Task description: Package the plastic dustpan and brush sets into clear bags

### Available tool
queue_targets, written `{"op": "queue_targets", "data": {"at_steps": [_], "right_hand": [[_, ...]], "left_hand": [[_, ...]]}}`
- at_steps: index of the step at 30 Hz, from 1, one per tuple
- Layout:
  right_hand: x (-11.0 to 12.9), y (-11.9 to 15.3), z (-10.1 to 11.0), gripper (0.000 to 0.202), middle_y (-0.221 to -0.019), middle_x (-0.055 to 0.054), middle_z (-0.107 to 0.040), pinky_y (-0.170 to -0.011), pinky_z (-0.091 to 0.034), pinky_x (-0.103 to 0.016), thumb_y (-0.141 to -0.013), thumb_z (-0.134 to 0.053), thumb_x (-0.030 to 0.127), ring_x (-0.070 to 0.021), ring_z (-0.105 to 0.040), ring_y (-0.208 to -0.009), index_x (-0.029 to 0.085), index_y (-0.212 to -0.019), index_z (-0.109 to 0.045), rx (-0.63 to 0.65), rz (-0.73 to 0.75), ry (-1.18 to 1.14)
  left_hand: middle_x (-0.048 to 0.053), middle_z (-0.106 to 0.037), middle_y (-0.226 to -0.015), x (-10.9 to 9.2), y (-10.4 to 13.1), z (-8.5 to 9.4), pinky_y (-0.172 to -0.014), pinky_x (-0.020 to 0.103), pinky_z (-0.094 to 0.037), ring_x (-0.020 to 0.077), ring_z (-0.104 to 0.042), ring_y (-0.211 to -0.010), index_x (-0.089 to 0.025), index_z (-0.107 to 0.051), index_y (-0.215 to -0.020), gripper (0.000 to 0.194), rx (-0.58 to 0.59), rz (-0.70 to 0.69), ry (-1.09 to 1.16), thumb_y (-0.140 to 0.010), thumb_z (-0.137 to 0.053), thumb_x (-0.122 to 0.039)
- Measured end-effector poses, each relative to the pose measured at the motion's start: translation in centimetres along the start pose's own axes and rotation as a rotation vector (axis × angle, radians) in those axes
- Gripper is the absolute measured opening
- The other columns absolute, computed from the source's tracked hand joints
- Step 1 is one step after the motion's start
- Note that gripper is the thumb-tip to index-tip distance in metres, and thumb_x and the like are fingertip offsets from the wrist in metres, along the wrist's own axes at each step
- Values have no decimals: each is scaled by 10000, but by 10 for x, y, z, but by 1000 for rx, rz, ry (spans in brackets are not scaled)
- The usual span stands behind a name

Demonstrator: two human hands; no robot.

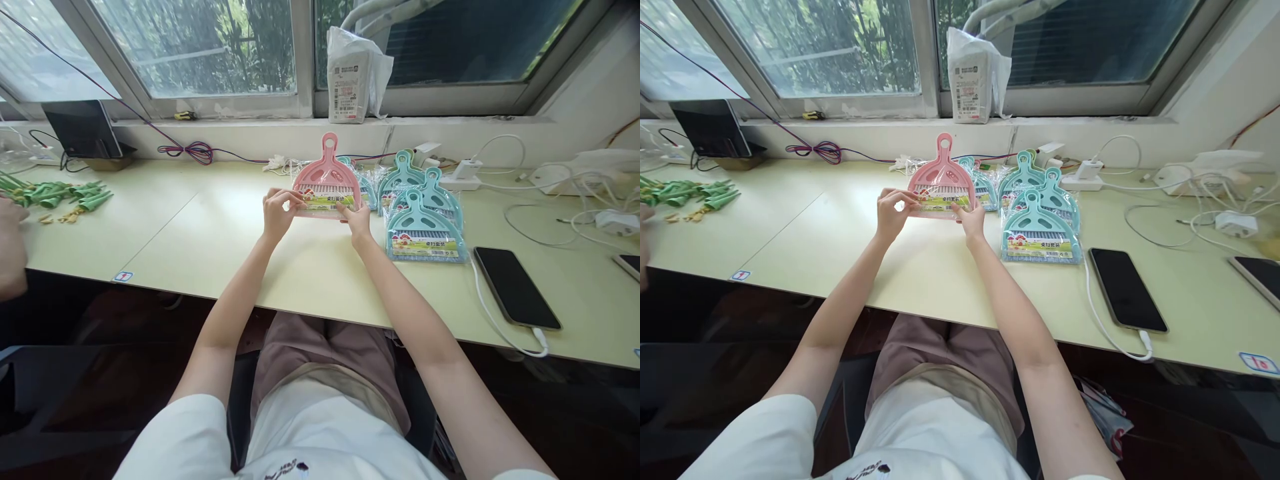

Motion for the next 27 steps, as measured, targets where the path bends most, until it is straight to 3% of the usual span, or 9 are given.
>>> {"op": "queue_targets", "data": {"at_steps": [6,13,19,24,27], "right_hand": [[-4,4,-4,605,-1174,-83,-664,-597,-545,-222,-629,-788,404,-191,-650,-962,201,-1156,-572,-21,-84,-1],[2,12,-11,598,-1216,-97,-647,-600,-544,-236,-622,-799,387,-196,-647,-966,195,-1141,-573,-9,-84,-31],[5,20,-16,569,-1239,-104,-645,-591,-528,-230,-607,-811,389,-215,-643,-1010,213,-1088,-565,2,-121,-75],[6,19,-18,525,-1162,-98,-679,-575,-519,-234,-576,-813,390,-218,-650,-970,204,-1009,-582,24,-100,-84],[5,18,-18,514,-1148,-90,-686,-564,-509,-226,-575,-800,380,-207,-651,-948,206,-1011,-590,24,-82,-90]], "left_hand": [[13,-707,-843,-1,3,-6,-1004,424,-357,230,-608,-957,-245,-629,-792,105,-33,41,50,-873,-621,-310],[16,-643,-747,1,8,-6,-1003,425,-372,225,-573,-886,-244,-587,-812,68,-117,81,89,-875,-590,-218],[94,-496,-1106,-3,13,-1,-1006,407,-421,244,-474,-1161,-224,-626,-797,58,-326,115,90,-848,-640,-248],[78,-475,-1066,7,11,-7,-885,328,-518,191,-566,-1054,-200,-583,-807,95,-297,203,249,-830,-662,-247],[72,-525,-1112,17,12,-9,-844,316,-533,161,-622,-953,-221,-549,-980,257,-297,284,305,-787,-713,-265]]}}
Point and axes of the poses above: each hand's wrist, its own y-axis away from the middle knuckle, its own z-axis out of the back of the hand, x = y × z, the point moved 4 cm from there along -y, towards the middle knuckle
